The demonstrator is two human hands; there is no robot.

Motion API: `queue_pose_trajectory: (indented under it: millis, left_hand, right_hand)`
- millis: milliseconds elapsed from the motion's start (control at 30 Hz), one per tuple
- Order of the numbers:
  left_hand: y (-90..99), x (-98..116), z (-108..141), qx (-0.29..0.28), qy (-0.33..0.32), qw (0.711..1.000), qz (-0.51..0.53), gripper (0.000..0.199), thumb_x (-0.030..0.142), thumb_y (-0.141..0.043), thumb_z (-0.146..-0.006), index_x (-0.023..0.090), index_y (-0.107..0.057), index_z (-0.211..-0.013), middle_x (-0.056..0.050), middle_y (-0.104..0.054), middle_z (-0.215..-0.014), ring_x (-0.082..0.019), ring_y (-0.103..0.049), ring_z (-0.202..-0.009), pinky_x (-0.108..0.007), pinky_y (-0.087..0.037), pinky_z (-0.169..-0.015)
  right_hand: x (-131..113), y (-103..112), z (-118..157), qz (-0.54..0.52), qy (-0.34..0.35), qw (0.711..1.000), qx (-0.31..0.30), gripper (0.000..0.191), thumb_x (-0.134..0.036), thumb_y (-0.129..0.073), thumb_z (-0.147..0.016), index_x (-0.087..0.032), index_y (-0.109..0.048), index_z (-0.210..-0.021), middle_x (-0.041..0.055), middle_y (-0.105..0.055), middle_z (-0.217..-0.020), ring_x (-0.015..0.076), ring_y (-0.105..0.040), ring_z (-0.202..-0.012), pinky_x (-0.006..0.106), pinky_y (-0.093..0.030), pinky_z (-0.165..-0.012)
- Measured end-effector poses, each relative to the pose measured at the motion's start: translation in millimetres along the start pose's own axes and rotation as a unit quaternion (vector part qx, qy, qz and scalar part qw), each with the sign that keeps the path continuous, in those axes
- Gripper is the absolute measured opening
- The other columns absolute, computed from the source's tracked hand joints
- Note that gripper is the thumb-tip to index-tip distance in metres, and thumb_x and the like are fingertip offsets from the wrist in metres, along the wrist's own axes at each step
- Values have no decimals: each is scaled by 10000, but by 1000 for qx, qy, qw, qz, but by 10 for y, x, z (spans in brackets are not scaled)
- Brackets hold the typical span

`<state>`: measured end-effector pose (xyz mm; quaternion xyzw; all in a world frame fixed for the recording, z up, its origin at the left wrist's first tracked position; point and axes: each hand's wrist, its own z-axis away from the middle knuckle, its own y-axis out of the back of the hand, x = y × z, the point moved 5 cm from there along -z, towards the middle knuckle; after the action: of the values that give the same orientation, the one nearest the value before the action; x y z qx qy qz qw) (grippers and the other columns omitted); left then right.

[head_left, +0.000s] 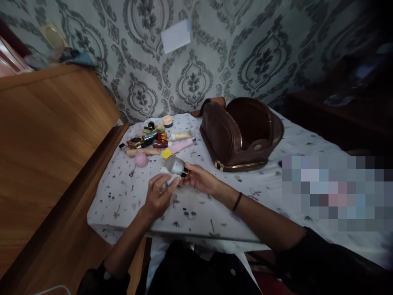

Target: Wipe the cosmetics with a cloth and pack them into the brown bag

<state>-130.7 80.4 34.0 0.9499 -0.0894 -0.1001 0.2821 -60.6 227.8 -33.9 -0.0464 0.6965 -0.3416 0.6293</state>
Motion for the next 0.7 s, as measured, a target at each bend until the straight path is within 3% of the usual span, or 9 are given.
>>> queue_pose_trajectory:
  millis: [167,367,600,700]
  left_hand:
    - [83,15,-148,23,30,997,60,433,50,-534,-916,292,-592,-1270,-78,-555,-1086,-225,-554,-1068,-419,-537,-904]
    - [152,18,-293,52,69,987,138,277,43,-524,-906,248,-603,-1075,-67,-562,-1095,-213,-577,-1052,-421,-552,-886]
    - [143,-42,-319,33,135,968,210,239,33,-529,-910,217,-613,-1038,-67,-604,-1098,-185,-606,-1058,-368,-534,-922]
    - [154,-21,-337,20,126,965,231,288,20,-513,-912,209,-615,-1104,-80,-624,-1109,-191,-609,-1083,-370,-531,-941]
  right_hand:
    - [11,-6,40,-120,-75,990,-29,299,-491,-630,-849,-195,-596,-881,42,-676,-775,165,-628,-714,302,-537,-706]
    - [-15,-39,96,-166,-100,979,-62,276,-448,-575,-877,-185,-604,-956,67,-708,-845,174,-662,-733,287,-515,-681]
    - [-45,20,56,-164,-68,982,-60,248,-426,-649,-827,-194,-591,-892,22,-676,-721,155,-639,-619,225,-453,-501]
    - [-49,22,47,-156,-51,984,-65,219,-399,-662,-834,-193,-585,-837,-9,-638,-654,115,-579,-542,212,-457,-502]
